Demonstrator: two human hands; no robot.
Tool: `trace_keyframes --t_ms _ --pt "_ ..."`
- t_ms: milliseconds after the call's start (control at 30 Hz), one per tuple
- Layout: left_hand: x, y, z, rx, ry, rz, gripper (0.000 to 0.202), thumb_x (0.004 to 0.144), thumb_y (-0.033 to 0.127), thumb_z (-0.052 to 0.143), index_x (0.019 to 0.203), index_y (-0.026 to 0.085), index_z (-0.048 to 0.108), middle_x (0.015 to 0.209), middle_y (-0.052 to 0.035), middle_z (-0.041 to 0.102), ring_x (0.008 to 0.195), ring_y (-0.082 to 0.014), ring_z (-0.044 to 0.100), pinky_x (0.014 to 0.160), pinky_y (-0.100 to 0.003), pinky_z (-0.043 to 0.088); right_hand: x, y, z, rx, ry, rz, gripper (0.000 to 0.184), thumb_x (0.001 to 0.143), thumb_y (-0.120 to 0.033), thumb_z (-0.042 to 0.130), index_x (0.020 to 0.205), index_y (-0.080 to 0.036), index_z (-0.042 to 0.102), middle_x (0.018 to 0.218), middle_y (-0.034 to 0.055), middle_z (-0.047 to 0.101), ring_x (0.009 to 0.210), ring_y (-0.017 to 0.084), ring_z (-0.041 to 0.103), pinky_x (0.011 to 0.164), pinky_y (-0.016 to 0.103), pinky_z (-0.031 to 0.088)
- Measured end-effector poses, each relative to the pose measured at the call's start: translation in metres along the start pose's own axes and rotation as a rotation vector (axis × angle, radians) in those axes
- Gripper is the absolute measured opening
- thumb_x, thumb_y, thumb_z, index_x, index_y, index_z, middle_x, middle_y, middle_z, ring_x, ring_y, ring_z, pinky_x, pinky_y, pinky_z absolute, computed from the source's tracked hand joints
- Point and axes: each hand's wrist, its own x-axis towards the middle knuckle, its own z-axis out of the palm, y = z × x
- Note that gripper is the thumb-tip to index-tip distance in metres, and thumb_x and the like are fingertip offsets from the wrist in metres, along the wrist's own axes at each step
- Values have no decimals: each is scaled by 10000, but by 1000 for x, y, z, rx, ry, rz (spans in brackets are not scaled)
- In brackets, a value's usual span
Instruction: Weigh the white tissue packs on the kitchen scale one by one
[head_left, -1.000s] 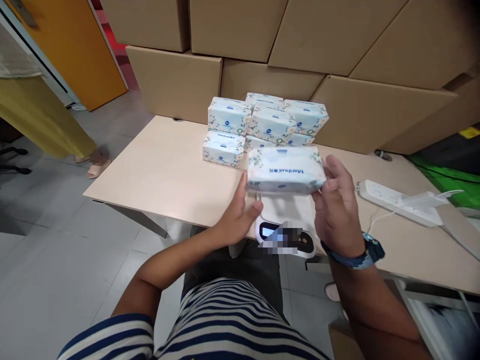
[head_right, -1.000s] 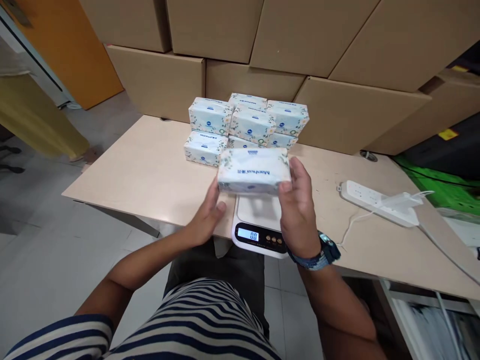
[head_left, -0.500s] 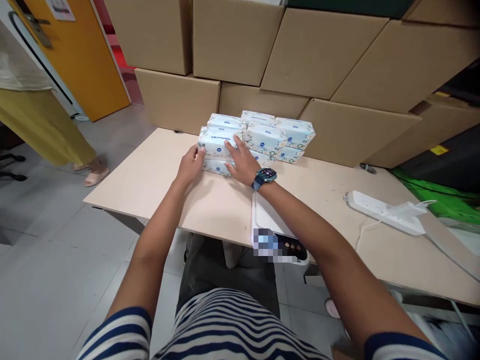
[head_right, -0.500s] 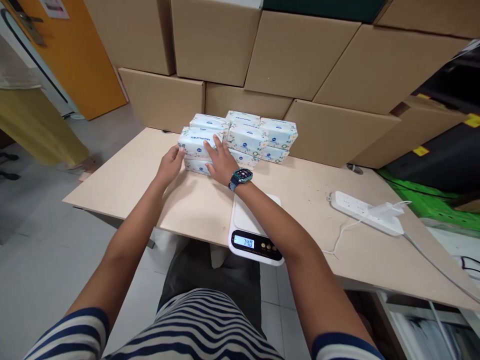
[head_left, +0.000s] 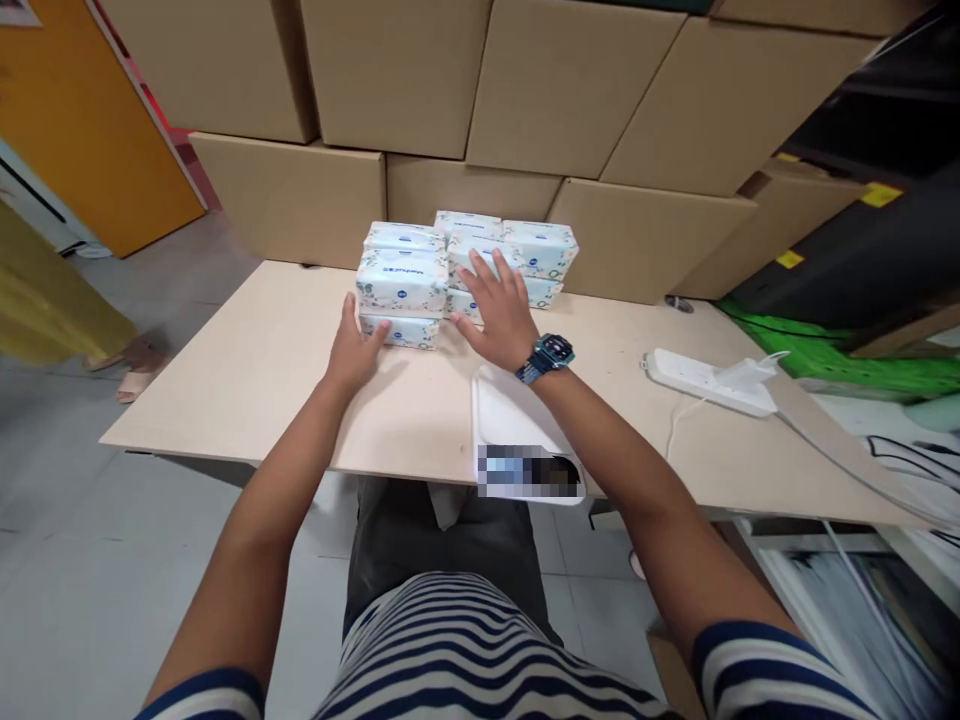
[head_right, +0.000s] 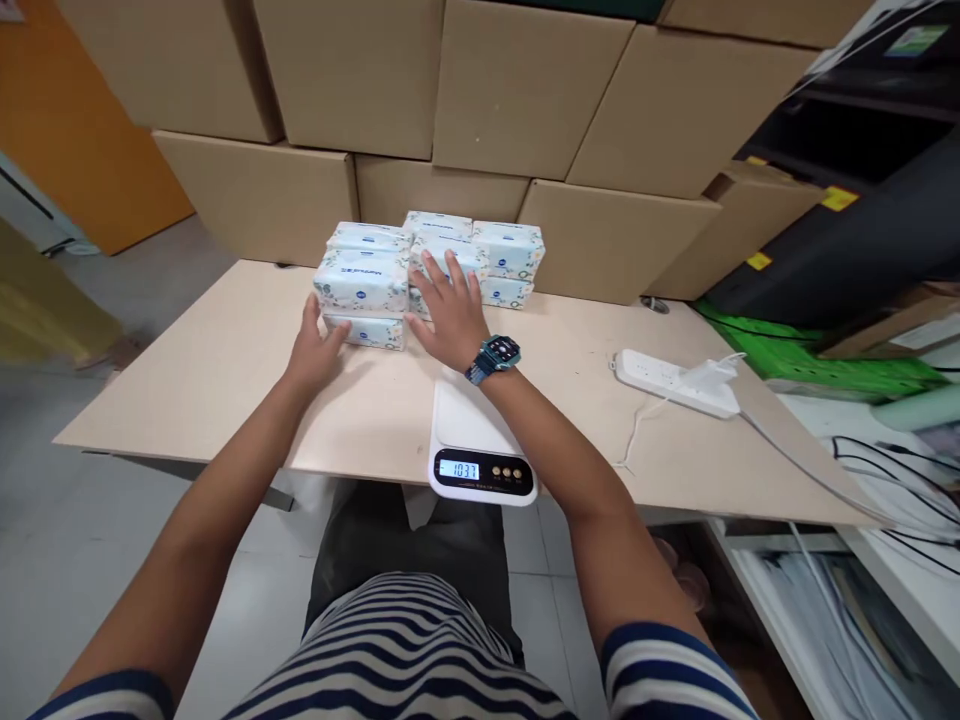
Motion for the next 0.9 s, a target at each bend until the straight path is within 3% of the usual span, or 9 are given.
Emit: trace_keyframes --t_ms 100,167,267,367,433,500,633,700,900 --pt "-1 3 -2 103 117 -40 1108 869 721 734 1718 214 235 1832 -181 169 1714 -348 153 1397 -489 122 -36 38 -19 -13 105 74 627 1023 -503 521 1611 -300 442 1790 88 332 1685 418 184 1309 764 147" --pt "-3 13 -5 146 181 89 1042 905 710 696 1713 234 241 1830 -163 185 1712 -321 165 1397 -488 119 -64 68 -25 -4 194 159 593 1021 -518 520 1568 -292 493 1761 105 387 1670 410 242 1317 739 178" --pt "-8 33 -4 189 271 295 911 946 715 622 1671 251 323 1800 -149 268 1687 -297 252 1381 -486 196 -106 109 -22 49 359 322 566 1015 -519 514 1515 -254 541 1676 161 494 1608 394 381 1310 693 282" --pt "-12 43 5 223 325 355 839 974 714 565 1633 232 370 1770 -171 295 1671 -281 287 1359 -476 263 -133 135 -7 142 486 484 542 1006 -544 504 1427 -218 606 1536 202 610 1483 386 534 1268 686 379" --pt "-12 41 12 234 333 286 850 975 695 579 1640 224 340 1773 -186 254 1681 -279 253 1361 -476 258 -139 138 2 208 537 545 526 1004 -565 502 1367 -211 645 1460 204 656 1423 372 584 1254 674 413" --pt "-9 35 17 210 315 129 886 963 667 624 1653 224 289 1774 -198 232 1684 -288 240 1373 -486 226 -139 133 8 260 557 541 508 1008 -567 512 1337 -212 665 1437 197 670 1404 352 600 1261 647 425" --pt "0 22 19 147 253 -209 905 963 591 674 1645 182 242 1705 -250 339 1639 -320 333 1361 -503 250 -133 111 9 333 512 482 454 1021 -555 531 1313 -243 686 1446 169 681 1389 327 617 1265 620 439" --pt "2 19 18 159 252 -258 885 968 550 683 1635 168 247 1687 -258 356 1629 -325 347 1347 -489 280 -133 103 8 357 479 466 439 1025 -547 538 1308 -250 696 1459 158 682 1390 323 621 1261 619 445" --pt "2 18 19 162 277 -236 845 943 527 725 1606 234 292 1703 -216 342 1606 -317 369 1330 -496 306 -135 102 6 387 453 474 435 1016 -560 565 1276 -249 720 1433 157 699 1371 320 639 1254 615 453"
